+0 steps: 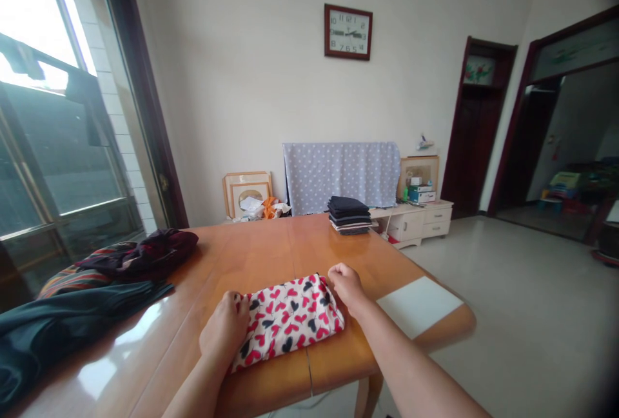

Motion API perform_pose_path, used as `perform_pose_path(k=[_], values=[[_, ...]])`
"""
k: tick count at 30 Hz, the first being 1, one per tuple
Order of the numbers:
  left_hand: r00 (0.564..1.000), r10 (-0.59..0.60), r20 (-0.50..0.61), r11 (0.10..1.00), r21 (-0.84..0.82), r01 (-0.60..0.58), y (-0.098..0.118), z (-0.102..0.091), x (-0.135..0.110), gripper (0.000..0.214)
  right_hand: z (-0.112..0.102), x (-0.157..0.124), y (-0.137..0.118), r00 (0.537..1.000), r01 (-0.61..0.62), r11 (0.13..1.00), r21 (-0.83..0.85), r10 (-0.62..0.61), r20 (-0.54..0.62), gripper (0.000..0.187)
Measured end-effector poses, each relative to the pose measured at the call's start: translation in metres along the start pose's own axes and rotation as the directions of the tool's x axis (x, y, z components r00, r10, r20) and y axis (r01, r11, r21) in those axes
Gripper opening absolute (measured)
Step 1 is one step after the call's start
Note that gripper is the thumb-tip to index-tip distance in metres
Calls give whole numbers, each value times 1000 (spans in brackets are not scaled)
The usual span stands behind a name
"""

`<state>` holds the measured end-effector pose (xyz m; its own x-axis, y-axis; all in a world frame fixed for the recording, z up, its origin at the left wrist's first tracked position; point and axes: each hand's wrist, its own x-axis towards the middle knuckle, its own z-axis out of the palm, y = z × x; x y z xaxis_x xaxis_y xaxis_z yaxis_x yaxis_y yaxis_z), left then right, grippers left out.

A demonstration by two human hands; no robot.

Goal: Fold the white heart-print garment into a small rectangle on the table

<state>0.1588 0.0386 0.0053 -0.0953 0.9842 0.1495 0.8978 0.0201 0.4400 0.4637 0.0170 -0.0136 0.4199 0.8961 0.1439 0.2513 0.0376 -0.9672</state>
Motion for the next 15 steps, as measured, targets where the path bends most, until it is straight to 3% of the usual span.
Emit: perform_pose_path(k=[7, 15], values=[[999, -34, 12, 999, -13, 35, -1, 1, 3, 47, 6, 3, -12, 966, -165, 985, 56, 149, 212, 20], [999, -36, 15, 998, -54, 37, -5, 3, 5, 51, 8, -1, -23, 941, -250, 953, 172, 197, 275, 16]])
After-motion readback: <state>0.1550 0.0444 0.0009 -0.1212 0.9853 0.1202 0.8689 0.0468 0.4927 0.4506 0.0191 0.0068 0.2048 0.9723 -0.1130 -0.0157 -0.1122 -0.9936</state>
